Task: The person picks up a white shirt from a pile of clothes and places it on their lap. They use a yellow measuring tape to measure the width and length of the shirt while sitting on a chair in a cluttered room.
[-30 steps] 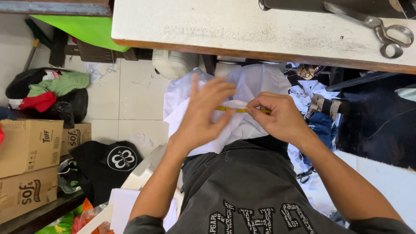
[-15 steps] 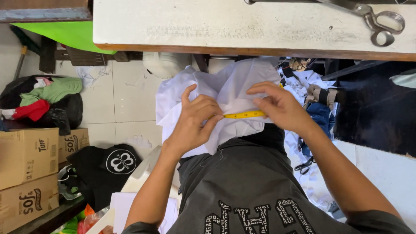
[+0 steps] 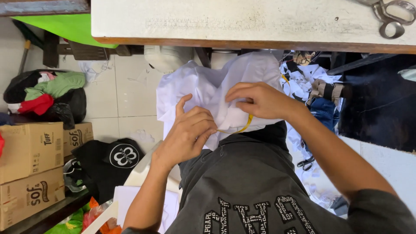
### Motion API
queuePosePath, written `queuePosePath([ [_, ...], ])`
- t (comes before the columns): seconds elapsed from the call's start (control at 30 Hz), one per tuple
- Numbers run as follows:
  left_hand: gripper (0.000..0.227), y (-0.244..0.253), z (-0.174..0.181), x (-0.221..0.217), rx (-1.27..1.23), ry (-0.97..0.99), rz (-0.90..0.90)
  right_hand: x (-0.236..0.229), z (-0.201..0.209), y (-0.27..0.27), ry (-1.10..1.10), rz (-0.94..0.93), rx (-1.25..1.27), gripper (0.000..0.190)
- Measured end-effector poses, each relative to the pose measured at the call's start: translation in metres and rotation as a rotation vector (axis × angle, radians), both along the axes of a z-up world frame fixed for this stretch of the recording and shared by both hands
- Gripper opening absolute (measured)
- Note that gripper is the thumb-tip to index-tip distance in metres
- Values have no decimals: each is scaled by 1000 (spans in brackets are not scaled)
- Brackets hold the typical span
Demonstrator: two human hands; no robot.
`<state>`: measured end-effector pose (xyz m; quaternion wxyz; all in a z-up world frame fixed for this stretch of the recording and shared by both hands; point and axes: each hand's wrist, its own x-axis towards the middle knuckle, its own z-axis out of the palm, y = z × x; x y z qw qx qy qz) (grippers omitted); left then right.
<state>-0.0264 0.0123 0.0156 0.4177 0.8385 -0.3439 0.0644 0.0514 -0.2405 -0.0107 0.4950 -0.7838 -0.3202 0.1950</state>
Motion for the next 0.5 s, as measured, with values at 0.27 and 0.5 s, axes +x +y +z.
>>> queuePosePath([
  [0.27, 11, 5, 4, 3, -52, -5, 63, 28, 34, -13, 140, 155, -173, 11],
  [0.5, 9, -6, 82, 36, -156, -42, 2, -18, 150, -49, 403, -346, -143, 24],
])
